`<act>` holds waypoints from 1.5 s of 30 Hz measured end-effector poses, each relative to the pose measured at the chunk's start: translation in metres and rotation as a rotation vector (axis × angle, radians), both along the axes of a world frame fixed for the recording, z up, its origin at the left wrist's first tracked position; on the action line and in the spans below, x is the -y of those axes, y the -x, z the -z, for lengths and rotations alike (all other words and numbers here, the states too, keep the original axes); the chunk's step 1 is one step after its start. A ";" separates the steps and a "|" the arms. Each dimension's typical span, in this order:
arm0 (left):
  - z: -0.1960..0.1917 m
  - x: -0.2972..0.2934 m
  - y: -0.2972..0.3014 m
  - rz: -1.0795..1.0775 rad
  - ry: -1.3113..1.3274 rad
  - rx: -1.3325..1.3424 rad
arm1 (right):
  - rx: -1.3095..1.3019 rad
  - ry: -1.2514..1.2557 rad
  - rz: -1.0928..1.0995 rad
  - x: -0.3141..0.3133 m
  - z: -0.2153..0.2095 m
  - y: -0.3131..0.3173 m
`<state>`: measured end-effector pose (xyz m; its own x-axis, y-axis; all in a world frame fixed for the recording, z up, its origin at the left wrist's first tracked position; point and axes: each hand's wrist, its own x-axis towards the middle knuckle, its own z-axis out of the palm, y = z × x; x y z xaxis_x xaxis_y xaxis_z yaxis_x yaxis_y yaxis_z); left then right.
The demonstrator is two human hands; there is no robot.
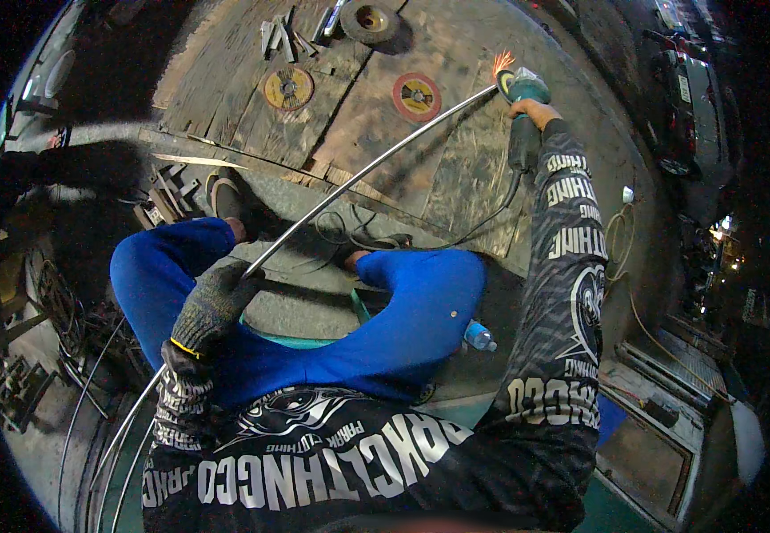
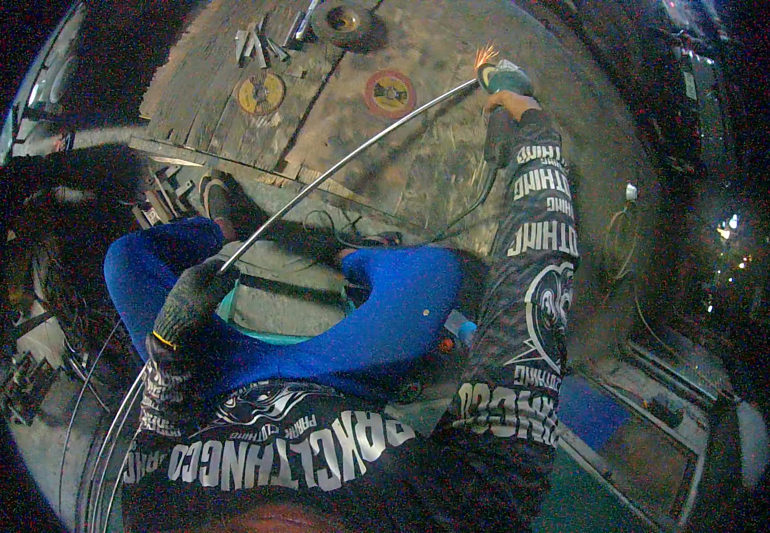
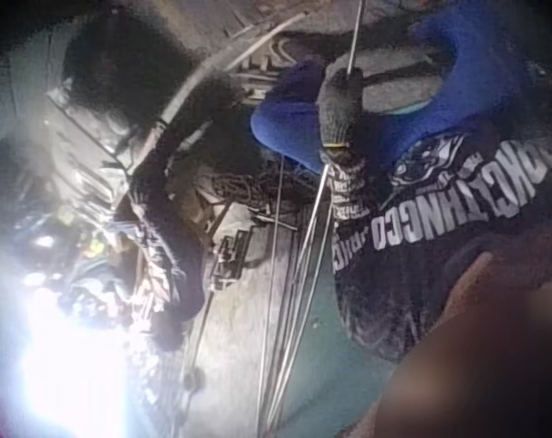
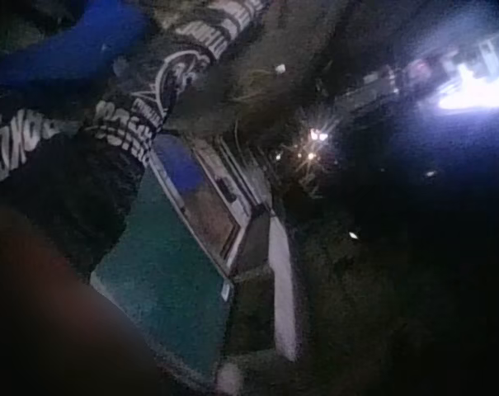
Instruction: The person sits cross-legged on the floor and uses an angle grinder to smooth a long metal rod. They hold the rod with one hand and move the grinder along its length, producing sparks. The person pauses briefly to look around, then resumes grinding.
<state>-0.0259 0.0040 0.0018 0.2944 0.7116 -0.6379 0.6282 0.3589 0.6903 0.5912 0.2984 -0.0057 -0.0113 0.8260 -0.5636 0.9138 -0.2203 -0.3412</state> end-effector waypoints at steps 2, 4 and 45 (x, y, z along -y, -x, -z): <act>-0.002 0.000 0.002 -0.009 -0.025 0.035 | -0.091 0.029 0.241 0.002 -0.008 0.008; -0.003 0.001 0.002 -0.021 -0.019 0.050 | -0.080 0.007 0.308 0.008 -0.014 0.015; 0.073 -0.008 0.007 0.359 -0.431 0.072 | 0.005 -0.111 0.083 0.256 -0.055 0.340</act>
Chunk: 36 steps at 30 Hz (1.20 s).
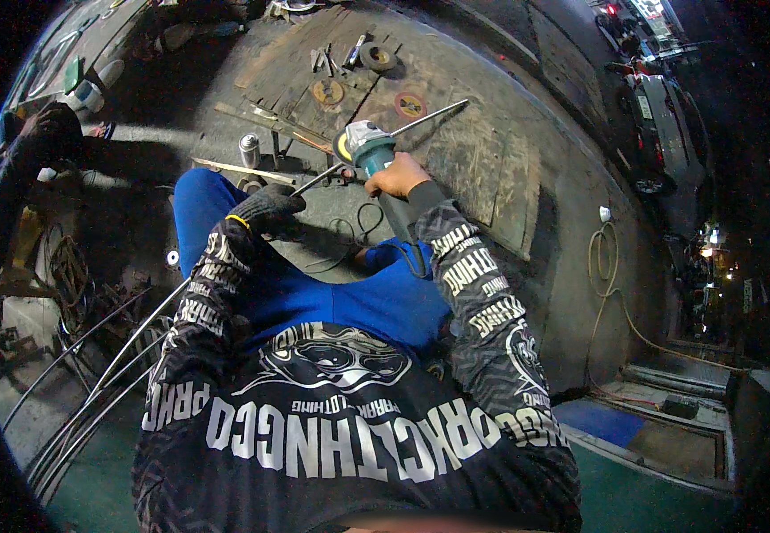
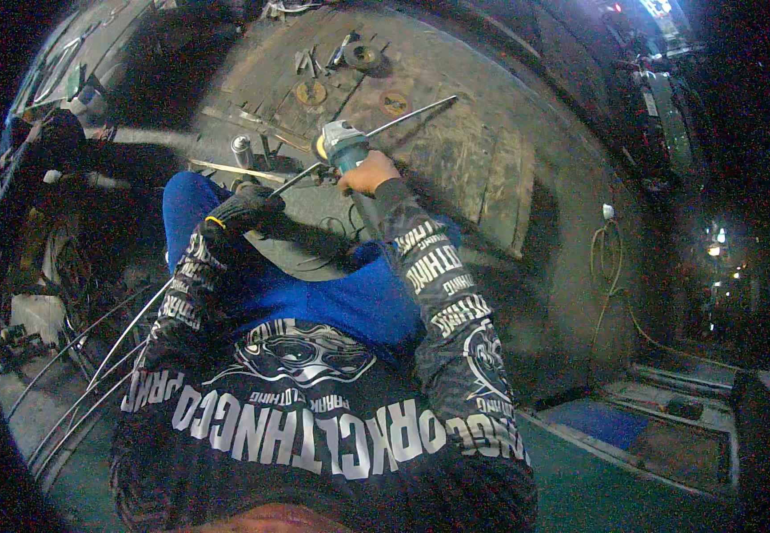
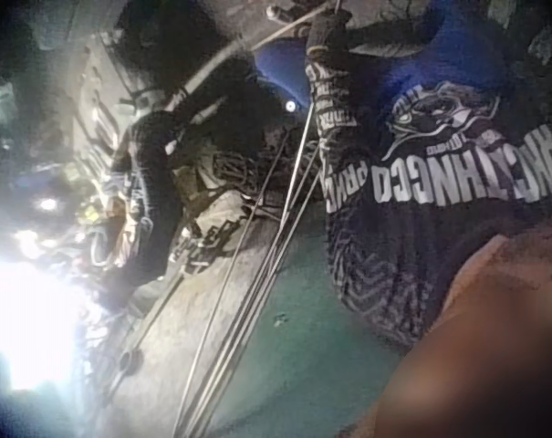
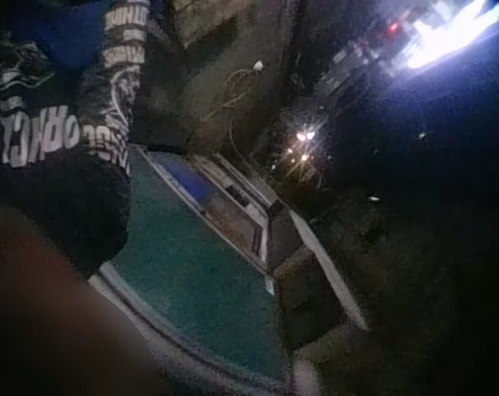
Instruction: The person sits cross-legged on the floor and uses an angle grinder to smooth a long metal rod. They hold the rod with one hand and move the grinder along its length, producing sparks. The person pauses briefly to look around, then resumes grinding.
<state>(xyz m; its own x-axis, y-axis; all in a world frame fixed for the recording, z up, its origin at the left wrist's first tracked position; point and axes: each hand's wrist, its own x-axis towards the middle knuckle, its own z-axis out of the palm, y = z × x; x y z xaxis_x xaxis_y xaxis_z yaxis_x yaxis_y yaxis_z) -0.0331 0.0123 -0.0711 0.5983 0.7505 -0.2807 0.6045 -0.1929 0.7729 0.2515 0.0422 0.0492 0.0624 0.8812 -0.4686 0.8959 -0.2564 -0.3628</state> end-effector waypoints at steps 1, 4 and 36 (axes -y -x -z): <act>0.001 -0.001 0.000 -0.054 0.080 0.005 | 0.003 0.014 0.007 0.001 0.001 0.002; 0.002 -0.006 0.000 -0.108 0.179 0.026 | -0.001 0.064 0.012 -0.001 0.008 0.005; -0.048 0.034 -0.002 -0.206 0.173 0.036 | 0.232 0.120 0.100 -0.072 0.006 -0.139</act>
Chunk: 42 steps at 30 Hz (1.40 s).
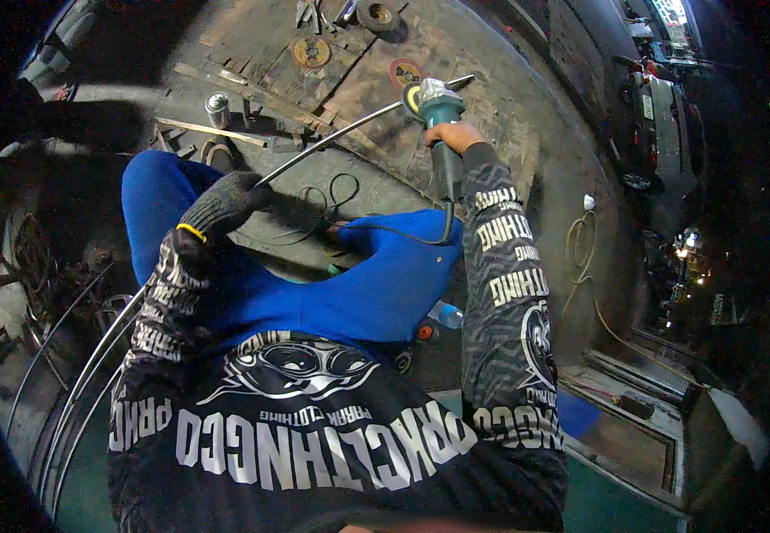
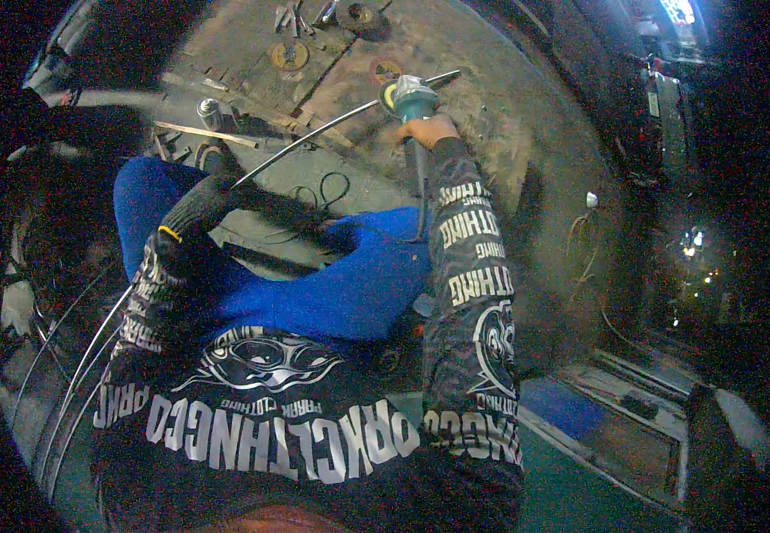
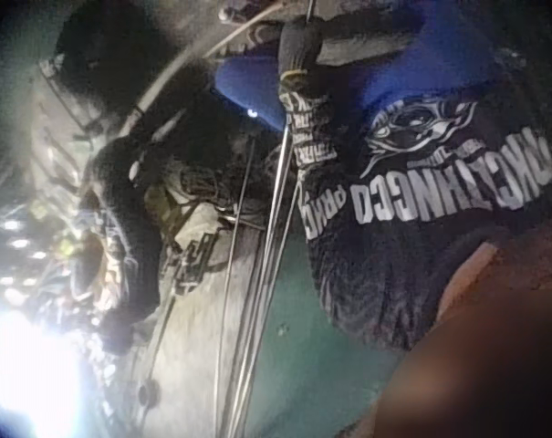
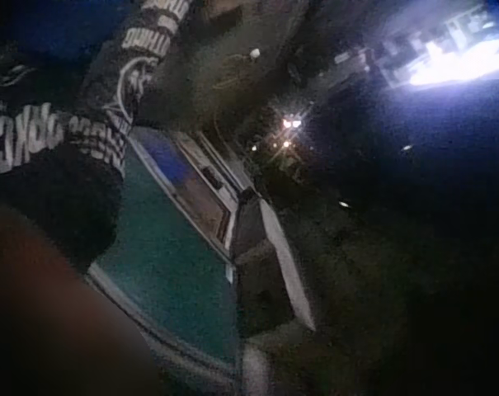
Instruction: The person sits cross-legged on the floor and uses an angle grinder to smooth a long metal rod. They hold the rod with one hand and move the grinder along its length, producing sparks. The person pauses briefly to look around, then resumes grinding.
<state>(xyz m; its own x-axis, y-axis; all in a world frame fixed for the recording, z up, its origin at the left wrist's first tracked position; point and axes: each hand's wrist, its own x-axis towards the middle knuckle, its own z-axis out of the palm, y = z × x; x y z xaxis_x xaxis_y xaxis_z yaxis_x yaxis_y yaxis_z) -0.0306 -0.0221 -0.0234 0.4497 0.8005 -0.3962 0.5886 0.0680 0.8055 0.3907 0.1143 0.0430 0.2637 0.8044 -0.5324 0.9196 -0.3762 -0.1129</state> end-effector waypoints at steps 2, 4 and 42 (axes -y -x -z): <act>-0.002 0.002 0.000 -0.016 0.046 -0.005 | -0.006 0.090 -0.125 -0.015 -0.004 -0.025; -0.005 0.002 -0.003 -0.065 0.064 0.044 | 0.000 0.126 -0.191 -0.035 0.007 -0.047; 0.001 -0.013 -0.001 -0.080 0.189 0.047 | -0.019 -0.087 -0.148 -0.070 0.040 -0.081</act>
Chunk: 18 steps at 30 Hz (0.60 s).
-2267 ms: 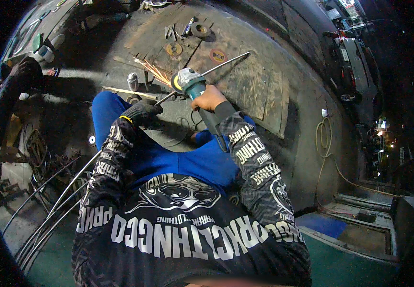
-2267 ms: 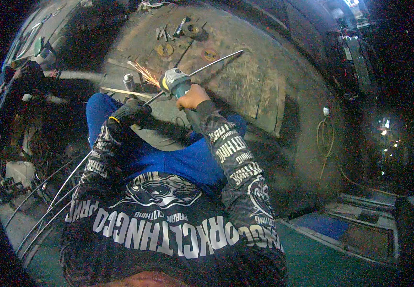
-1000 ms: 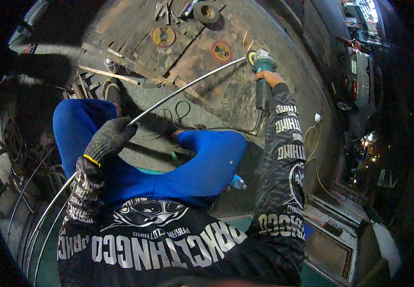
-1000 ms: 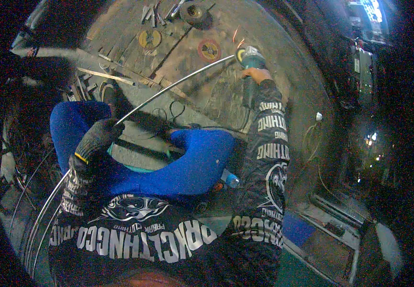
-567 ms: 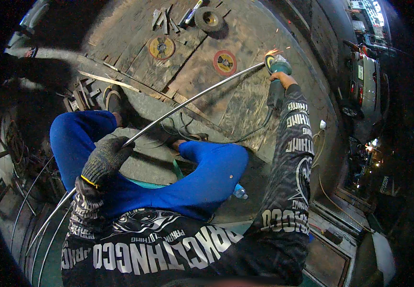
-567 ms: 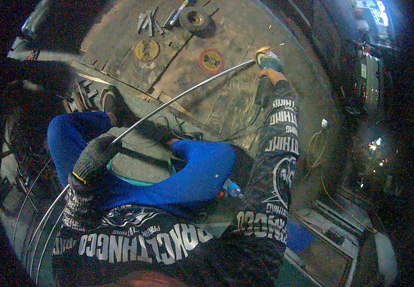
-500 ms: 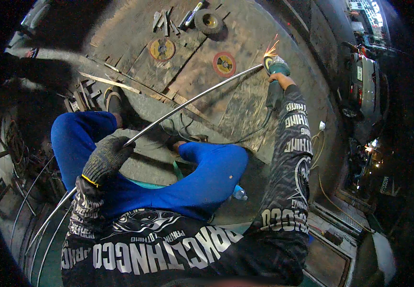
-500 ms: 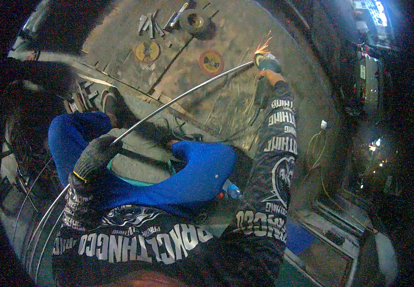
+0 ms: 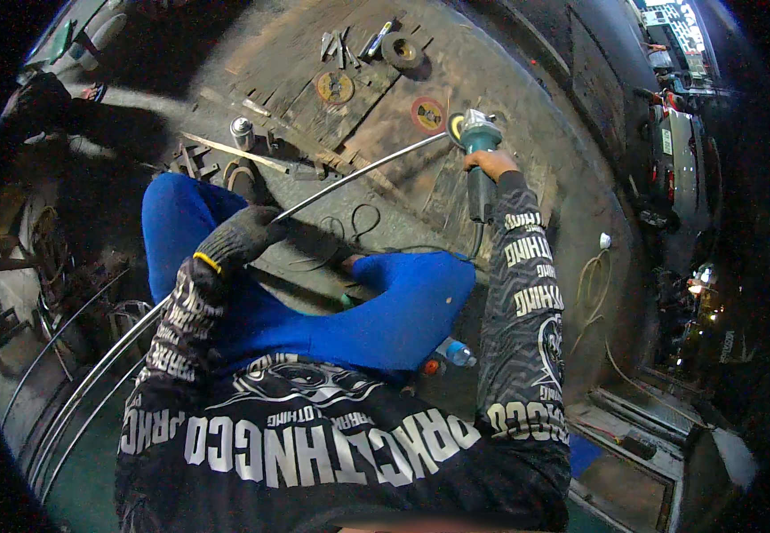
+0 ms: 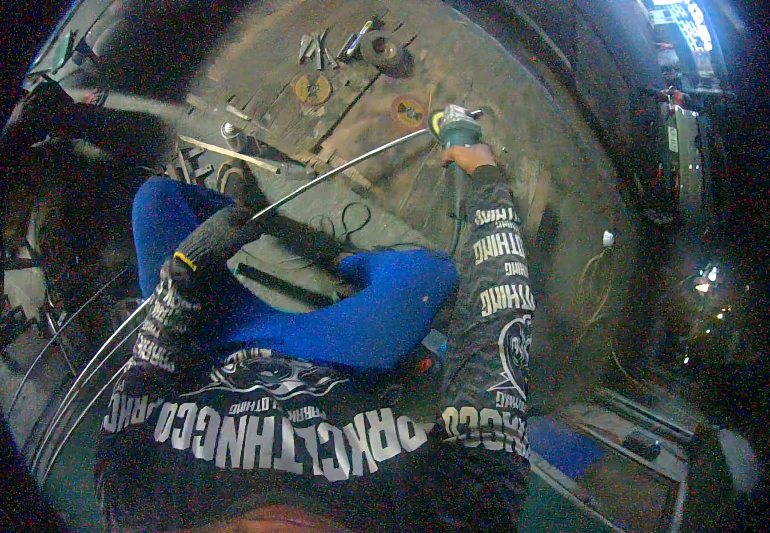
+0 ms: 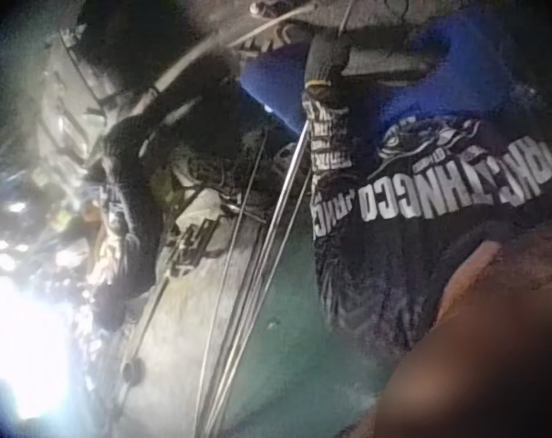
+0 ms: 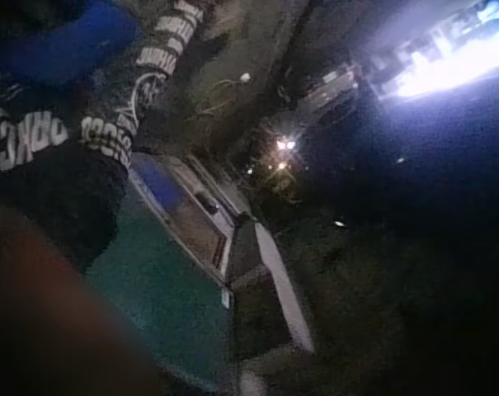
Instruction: The person sits cross-legged on the floor and uses an angle grinder to smooth a long metal rod. They hold the rod with one hand and move the grinder along its length, producing sparks. The person pauses briefly to look around, then resumes grinding.
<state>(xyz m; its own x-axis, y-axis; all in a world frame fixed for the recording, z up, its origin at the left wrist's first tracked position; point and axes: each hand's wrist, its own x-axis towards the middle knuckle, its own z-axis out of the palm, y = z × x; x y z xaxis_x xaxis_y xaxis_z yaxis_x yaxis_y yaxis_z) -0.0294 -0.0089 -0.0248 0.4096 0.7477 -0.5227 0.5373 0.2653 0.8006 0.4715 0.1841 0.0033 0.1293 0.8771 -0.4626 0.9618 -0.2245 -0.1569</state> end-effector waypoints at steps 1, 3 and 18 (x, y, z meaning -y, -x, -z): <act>0.004 0.000 -0.001 0.020 -0.027 0.048 | 0.001 0.046 0.064 0.010 -0.005 0.019; 0.009 -0.001 -0.001 0.066 -0.199 0.049 | -0.048 0.120 0.139 0.025 -0.016 0.056; 0.051 -0.016 0.003 0.336 -0.581 -0.065 | -0.110 -0.053 -0.018 0.136 -0.043 0.215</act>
<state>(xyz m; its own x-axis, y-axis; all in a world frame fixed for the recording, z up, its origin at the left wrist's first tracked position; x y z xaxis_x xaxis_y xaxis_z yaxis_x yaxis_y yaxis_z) -0.0324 0.0070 -0.0762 0.6501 0.7525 -0.1056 0.5675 -0.3884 0.7260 0.2567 0.0481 0.0459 0.0638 0.9025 -0.4259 0.9418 -0.1956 -0.2733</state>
